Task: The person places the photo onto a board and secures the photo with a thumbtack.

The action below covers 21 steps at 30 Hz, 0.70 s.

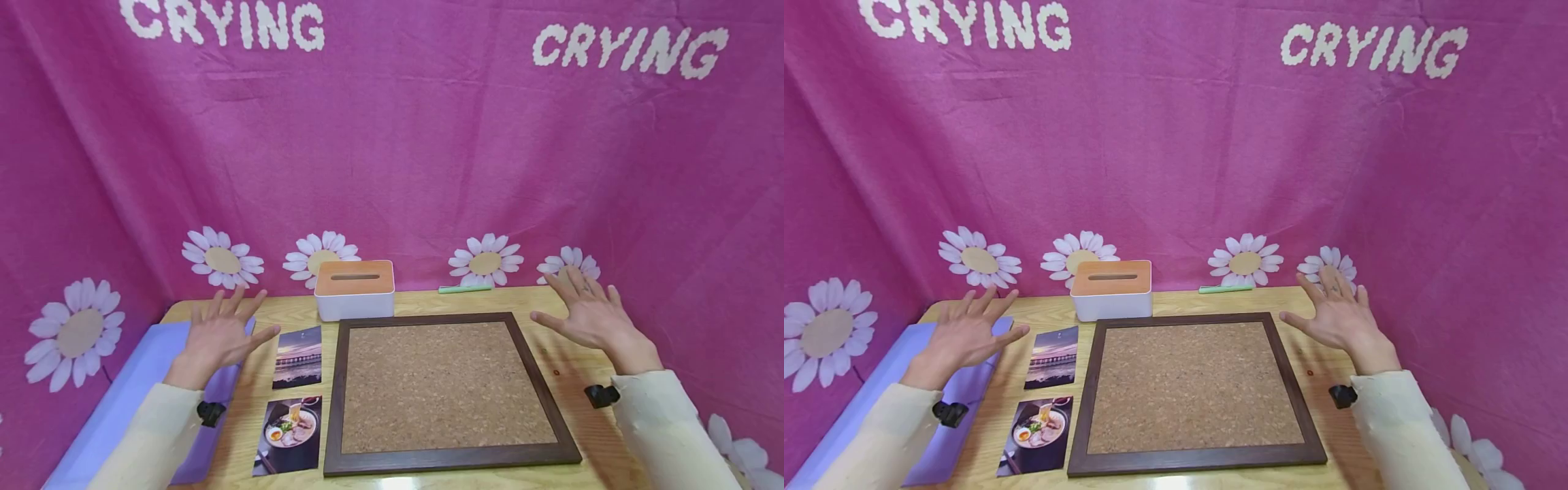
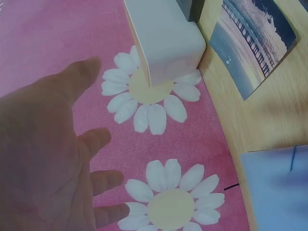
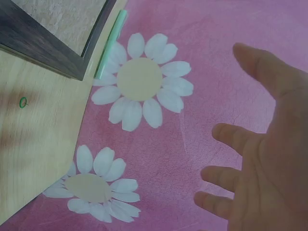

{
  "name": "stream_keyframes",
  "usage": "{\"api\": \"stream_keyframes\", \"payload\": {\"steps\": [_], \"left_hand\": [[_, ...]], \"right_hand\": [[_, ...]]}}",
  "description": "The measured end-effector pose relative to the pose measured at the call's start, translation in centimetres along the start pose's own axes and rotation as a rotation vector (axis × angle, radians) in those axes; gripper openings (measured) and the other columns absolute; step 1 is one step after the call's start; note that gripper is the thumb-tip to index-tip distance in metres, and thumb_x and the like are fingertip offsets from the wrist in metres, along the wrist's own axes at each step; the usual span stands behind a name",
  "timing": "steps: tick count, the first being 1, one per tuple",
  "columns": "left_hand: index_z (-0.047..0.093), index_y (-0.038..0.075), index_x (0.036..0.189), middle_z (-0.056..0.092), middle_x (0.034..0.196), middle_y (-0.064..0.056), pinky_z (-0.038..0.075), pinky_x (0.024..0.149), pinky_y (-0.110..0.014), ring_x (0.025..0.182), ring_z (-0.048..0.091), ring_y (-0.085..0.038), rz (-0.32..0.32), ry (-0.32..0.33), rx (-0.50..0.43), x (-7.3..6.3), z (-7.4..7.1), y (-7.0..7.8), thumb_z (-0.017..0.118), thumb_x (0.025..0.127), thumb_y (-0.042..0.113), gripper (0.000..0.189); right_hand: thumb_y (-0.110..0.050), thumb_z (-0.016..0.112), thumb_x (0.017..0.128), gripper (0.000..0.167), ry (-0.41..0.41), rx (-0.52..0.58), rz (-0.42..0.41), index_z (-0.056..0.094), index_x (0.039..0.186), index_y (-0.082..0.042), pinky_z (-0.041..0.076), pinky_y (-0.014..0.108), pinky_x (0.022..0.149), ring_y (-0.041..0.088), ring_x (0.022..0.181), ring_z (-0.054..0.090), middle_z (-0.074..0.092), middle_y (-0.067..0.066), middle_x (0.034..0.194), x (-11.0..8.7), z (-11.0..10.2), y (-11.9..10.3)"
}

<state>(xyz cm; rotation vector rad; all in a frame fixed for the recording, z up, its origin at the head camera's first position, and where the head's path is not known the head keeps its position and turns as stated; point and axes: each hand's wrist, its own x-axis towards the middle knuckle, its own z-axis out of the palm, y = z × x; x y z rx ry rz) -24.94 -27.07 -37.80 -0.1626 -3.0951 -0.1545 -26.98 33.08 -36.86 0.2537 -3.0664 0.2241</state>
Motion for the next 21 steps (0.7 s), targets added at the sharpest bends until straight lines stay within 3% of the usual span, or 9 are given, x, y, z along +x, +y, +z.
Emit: {"api": "stream_keyframes", "payload": {"steps": [6,11,21], "left_hand": [[0.029,0.016,0.158,0.025,0.160,-0.029,0.021,0.110,-0.077,0.144,0.020,-0.058,0.024,-0.002,-0.019,-0.1,0.4,0.0,0.044,0.094,0.071,0.085],[0.031,0.014,0.157,0.031,0.157,-0.030,0.036,0.101,-0.074,0.139,0.030,-0.059,0.051,0.001,-0.012,0.0,0.8,-0.1,0.048,0.096,0.064,0.081],[0.033,0.010,0.156,0.041,0.151,-0.031,0.040,0.101,-0.070,0.134,0.041,-0.057,0.072,0.003,-0.120,0.2,1.6,-0.4,0.052,0.097,0.058,0.078]], "right_hand": [[-0.066,0.048,0.095,0.086,-0.003,0.000,-0.048,0.024,0.158,-0.013,0.017,0.078,0.109,0.059,0.145,0.017,0.012,0.030,0.163,0.2,0.2,0.4],[-0.060,0.052,0.096,0.079,0.020,-0.011,-0.076,0.032,0.154,-0.011,0.039,0.074,0.096,0.059,0.133,0.039,0.032,0.032,0.156,0.5,0.5,0.8],[-0.055,0.055,0.097,0.072,0.012,0.098,-0.061,0.039,0.150,-0.008,0.044,0.071,0.091,0.057,0.125,0.049,0.046,0.031,0.146,0.7,1.2,1.8]]}}
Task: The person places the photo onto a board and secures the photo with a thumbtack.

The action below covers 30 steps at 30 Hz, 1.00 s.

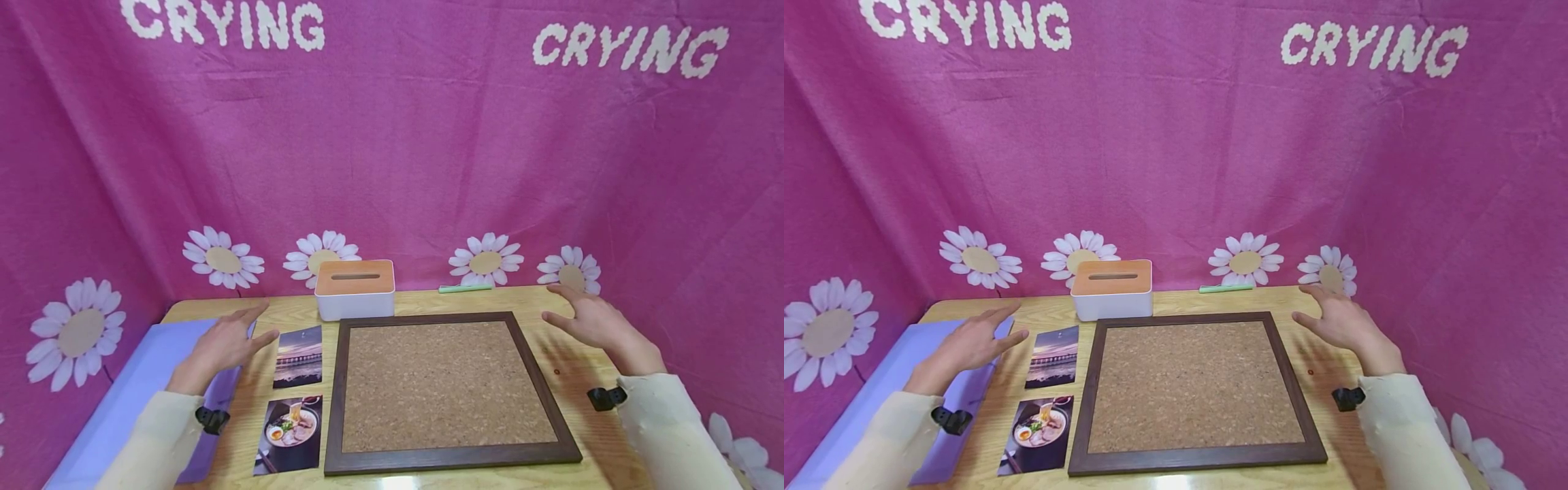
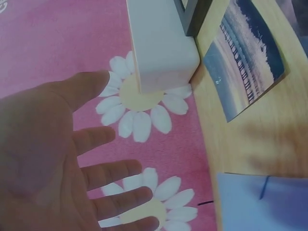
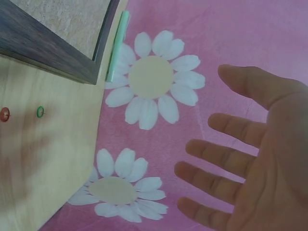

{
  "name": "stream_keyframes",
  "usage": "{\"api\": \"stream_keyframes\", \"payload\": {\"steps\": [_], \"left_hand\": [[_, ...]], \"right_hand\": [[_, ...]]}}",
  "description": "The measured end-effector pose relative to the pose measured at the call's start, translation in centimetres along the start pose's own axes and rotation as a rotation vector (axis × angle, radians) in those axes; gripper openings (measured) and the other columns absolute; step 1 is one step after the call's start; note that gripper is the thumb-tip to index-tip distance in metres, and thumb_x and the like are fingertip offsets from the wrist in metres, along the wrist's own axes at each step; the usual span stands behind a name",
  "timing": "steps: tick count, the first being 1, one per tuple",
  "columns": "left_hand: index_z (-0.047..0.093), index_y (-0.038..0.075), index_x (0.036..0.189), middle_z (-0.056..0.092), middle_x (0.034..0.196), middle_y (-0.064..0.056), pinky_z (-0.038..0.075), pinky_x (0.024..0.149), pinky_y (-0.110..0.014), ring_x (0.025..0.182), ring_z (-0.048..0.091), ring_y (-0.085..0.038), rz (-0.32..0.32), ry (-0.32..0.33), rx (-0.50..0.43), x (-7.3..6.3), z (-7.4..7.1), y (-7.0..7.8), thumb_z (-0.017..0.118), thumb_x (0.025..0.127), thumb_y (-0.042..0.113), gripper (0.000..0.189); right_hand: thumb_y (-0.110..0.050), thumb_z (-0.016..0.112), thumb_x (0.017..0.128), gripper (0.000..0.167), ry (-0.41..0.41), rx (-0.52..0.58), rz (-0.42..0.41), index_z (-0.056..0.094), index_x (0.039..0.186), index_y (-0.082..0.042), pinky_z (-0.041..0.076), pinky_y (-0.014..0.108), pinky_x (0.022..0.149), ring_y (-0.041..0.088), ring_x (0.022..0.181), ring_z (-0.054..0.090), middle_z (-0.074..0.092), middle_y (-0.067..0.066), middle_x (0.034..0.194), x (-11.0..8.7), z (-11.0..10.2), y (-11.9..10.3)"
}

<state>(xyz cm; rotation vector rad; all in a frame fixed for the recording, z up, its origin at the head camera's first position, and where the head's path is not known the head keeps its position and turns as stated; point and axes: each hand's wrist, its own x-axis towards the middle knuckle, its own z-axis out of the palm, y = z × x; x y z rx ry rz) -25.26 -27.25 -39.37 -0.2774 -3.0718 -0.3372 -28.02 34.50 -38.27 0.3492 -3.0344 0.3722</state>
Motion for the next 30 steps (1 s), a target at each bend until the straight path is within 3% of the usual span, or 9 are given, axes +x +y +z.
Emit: {"api": "stream_keyframes", "payload": {"steps": [7,13,20,30], "left_hand": [[0.041,0.004,0.151,0.049,0.145,-0.031,0.041,0.103,-0.066,0.130,0.048,-0.053,0.009,0.020,-0.135,0.2,1.3,-0.5,0.060,0.097,0.047,0.072],[0.047,0.001,0.146,0.059,0.134,-0.030,0.049,0.094,-0.060,0.116,0.061,-0.047,-0.010,0.028,-0.219,0.1,2.0,-0.6,0.063,0.096,0.042,0.066],[0.049,0.002,0.145,0.061,0.133,-0.028,0.052,0.094,-0.055,0.115,0.063,-0.044,-0.061,0.001,-0.309,-0.4,3.2,-0.7,0.067,0.094,0.042,0.067],[0.054,0.000,0.140,0.062,0.131,-0.027,0.058,0.084,-0.047,0.110,0.066,-0.041,-0.123,0.049,-0.410,-0.8,5.5,-0.8,0.071,0.093,0.031,0.059]], "right_hand": [[-0.043,0.061,0.098,0.060,0.017,0.114,-0.030,0.050,0.141,-0.003,0.052,0.060,0.089,0.047,0.115,0.062,0.062,0.029,0.129,0.1,0.9,0.8],[-0.030,0.065,0.096,0.047,0.030,0.202,-0.048,0.056,0.132,-0.001,0.056,0.053,0.085,0.041,0.104,0.069,0.067,0.027,0.121,0.0,1.5,1.2],[-0.026,0.066,0.096,0.039,0.011,0.247,-0.042,0.060,0.126,-0.002,0.058,0.047,0.078,0.037,0.098,0.071,0.072,0.022,0.111,0.1,2.5,2.1],[-0.021,0.068,0.094,0.028,-0.010,0.302,-0.028,0.066,0.116,-0.003,0.054,0.033,0.071,0.023,0.089,0.069,0.074,0.013,0.100,0.3,4.4,4.0]]}}
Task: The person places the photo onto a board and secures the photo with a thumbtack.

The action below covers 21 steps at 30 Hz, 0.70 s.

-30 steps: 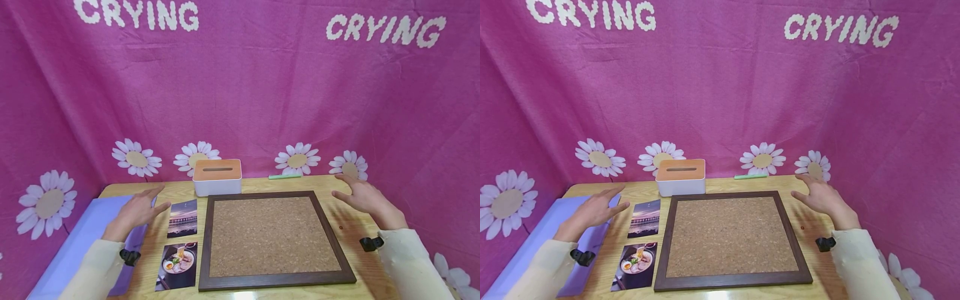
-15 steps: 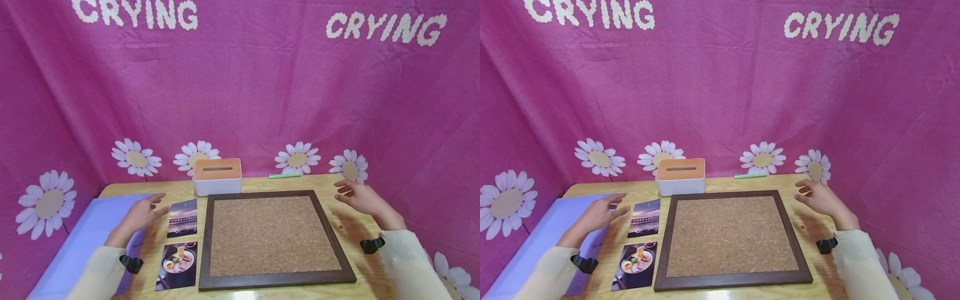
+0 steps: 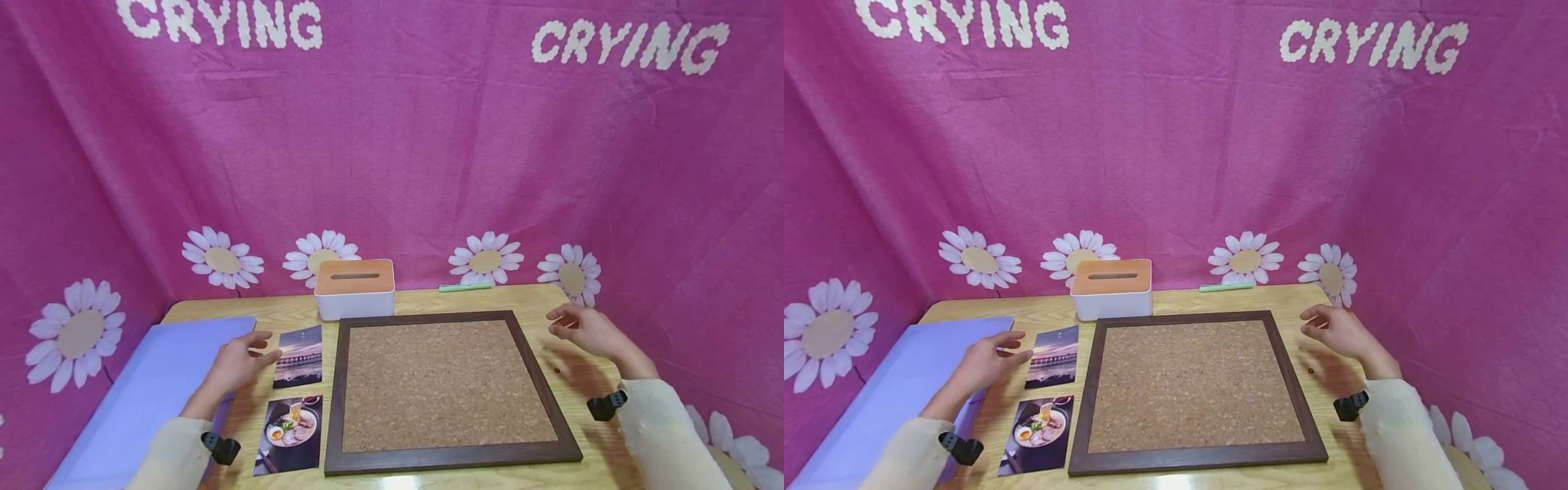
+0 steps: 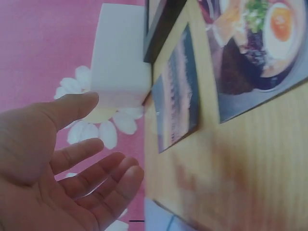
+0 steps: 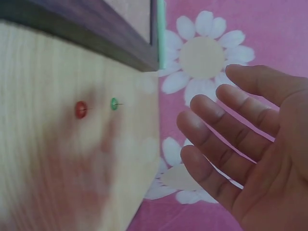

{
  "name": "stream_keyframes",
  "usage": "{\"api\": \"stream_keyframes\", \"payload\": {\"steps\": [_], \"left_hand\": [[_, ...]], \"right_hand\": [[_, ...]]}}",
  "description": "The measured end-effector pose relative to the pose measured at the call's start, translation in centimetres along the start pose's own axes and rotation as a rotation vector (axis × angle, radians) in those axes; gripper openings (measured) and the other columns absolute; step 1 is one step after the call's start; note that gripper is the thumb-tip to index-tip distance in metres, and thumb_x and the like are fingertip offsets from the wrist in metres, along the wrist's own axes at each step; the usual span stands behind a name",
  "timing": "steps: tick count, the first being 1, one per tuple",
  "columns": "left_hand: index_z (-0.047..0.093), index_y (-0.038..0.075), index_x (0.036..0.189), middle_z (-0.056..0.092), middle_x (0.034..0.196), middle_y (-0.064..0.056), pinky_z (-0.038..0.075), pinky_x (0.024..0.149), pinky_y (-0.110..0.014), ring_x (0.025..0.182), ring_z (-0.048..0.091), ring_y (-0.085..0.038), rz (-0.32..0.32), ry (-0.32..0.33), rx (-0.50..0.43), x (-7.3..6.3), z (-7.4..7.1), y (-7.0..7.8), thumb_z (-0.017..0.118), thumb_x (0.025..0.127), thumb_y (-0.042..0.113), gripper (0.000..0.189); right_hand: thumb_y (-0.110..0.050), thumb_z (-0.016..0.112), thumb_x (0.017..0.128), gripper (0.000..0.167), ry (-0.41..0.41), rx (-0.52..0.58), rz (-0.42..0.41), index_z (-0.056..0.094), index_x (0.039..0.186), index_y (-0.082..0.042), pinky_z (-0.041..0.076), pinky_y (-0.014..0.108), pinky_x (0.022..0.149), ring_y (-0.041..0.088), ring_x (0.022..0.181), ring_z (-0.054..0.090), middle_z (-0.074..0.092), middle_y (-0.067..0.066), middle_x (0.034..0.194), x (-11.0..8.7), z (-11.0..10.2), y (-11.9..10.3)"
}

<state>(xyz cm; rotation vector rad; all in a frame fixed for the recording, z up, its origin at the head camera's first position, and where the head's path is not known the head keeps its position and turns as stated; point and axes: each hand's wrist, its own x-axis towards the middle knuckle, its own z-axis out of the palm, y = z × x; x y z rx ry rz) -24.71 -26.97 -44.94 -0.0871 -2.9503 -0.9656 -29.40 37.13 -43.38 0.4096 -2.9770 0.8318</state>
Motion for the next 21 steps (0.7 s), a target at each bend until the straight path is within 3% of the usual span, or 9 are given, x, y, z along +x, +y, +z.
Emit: {"api": "stream_keyframes", "payload": {"steps": [10,16,21], "left_hand": [[0.055,-0.003,0.137,0.063,0.125,-0.029,0.060,0.073,-0.039,0.107,0.066,-0.043,-0.075,-0.013,-0.020,-0.5,1.7,-0.4,0.073,0.091,0.028,0.058],[0.056,-0.003,0.135,0.066,0.123,-0.028,0.057,0.083,-0.045,0.109,0.064,-0.042,-0.134,0.001,0.005,-0.5,2.5,-0.8,0.075,0.089,0.027,0.058],[0.057,-0.004,0.133,0.065,0.123,-0.027,0.051,0.094,-0.053,0.113,0.060,-0.042,-0.201,-0.002,-0.001,-0.5,2.9,-0.9,0.077,0.087,0.026,0.059]], "right_hand": [[-0.022,0.066,0.096,0.031,-0.096,0.081,0.060,0.065,0.117,0.000,0.050,0.028,0.069,0.017,0.087,0.066,0.073,0.011,0.099,-0.3,1.6,2.2],[-0.016,0.064,0.096,0.029,-0.122,0.143,0.096,0.064,0.118,0.003,0.053,0.027,0.068,0.020,0.081,0.072,0.073,0.014,0.098,-0.2,2.4,3.3],[-0.018,0.064,0.096,0.026,-0.120,0.114,0.135,0.065,0.115,0.000,0.052,0.029,0.068,0.019,0.081,0.069,0.073,0.013,0.098,-0.4,3.0,3.9]]}}
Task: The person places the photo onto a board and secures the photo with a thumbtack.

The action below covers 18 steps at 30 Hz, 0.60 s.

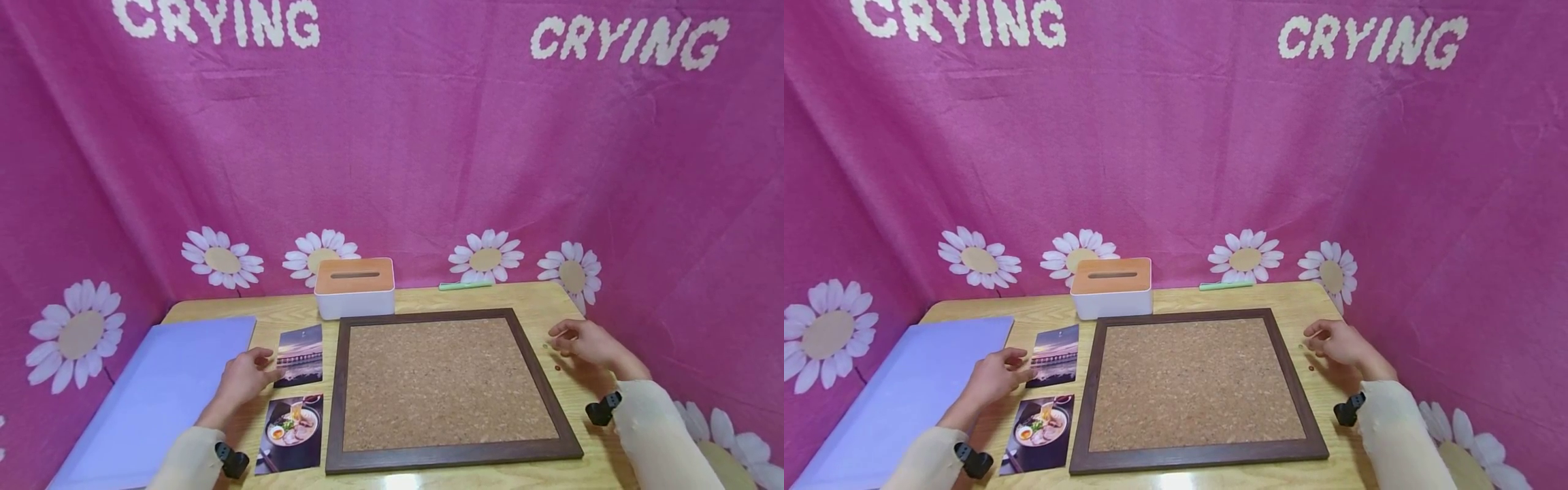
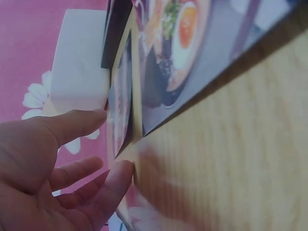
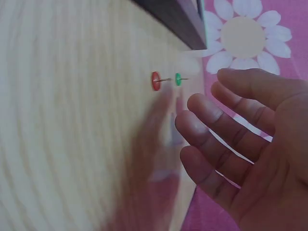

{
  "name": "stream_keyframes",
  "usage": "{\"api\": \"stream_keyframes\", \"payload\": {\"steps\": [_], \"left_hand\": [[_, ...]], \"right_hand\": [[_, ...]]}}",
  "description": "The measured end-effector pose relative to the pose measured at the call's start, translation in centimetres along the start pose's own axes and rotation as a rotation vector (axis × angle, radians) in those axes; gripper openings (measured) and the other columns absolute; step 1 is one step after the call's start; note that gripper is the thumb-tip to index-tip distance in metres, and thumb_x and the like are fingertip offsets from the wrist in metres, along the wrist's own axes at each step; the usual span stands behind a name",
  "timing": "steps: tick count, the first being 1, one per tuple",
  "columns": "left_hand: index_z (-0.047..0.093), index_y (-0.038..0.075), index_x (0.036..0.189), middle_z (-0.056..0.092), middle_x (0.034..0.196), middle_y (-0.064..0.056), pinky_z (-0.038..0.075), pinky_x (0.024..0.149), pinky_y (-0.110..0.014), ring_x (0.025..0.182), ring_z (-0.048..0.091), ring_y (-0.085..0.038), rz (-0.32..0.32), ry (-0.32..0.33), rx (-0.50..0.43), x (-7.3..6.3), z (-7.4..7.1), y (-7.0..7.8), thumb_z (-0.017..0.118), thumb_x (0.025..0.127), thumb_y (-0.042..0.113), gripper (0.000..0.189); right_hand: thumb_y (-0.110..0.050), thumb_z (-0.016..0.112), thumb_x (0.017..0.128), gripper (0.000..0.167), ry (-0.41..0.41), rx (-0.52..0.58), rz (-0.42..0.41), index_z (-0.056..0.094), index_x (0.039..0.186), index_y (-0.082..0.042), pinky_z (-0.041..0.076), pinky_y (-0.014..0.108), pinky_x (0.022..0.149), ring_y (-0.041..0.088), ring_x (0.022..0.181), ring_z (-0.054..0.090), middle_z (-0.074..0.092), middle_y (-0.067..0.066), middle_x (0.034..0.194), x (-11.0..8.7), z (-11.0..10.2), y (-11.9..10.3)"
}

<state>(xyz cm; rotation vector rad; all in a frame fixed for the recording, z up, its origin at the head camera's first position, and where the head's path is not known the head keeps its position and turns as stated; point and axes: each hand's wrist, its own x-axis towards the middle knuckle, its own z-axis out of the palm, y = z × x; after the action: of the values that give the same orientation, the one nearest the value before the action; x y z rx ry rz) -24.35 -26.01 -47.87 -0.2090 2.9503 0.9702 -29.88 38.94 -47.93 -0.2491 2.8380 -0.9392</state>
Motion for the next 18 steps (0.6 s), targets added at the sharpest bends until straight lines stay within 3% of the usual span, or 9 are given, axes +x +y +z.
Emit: {"api": "stream_keyframes", "payload": {"steps": [5,11,18], "left_hand": [[0.058,-0.005,0.131,0.065,0.122,-0.027,0.049,0.096,-0.056,0.112,0.060,-0.041,-0.009,0.016,0.020,0.1,0.3,0.1,0.077,0.087,0.026,0.057],[0.059,-0.005,0.130,0.064,0.121,-0.027,0.048,0.096,-0.057,0.111,0.059,-0.042,0.020,0.030,0.039,0.4,0.7,-0.1,0.079,0.085,0.025,0.058],[0.058,-0.006,0.130,0.063,0.121,-0.029,0.046,0.098,-0.058,0.112,0.057,-0.043,0.016,0.041,0.044,0.7,1.1,-0.1,0.081,0.081,0.017,0.058]], "right_hand": [[-0.018,0.063,0.097,0.023,-0.005,-0.001,0.028,0.066,0.113,-0.002,0.051,0.031,0.066,0.018,0.081,0.063,0.071,0.015,0.103,-0.1,0.4,0.2],[-0.017,0.066,0.094,0.015,0.039,-0.077,-0.017,0.070,0.104,-0.006,0.047,0.030,0.066,0.015,0.081,0.060,0.071,0.010,0.095,0.4,1.1,0.3],[-0.011,0.067,0.092,0.007,0.061,-0.086,-0.025,0.071,0.097,-0.007,0.045,0.030,0.067,0.016,0.080,0.056,0.070,0.007,0.089,1.0,1.7,0.3]]}}
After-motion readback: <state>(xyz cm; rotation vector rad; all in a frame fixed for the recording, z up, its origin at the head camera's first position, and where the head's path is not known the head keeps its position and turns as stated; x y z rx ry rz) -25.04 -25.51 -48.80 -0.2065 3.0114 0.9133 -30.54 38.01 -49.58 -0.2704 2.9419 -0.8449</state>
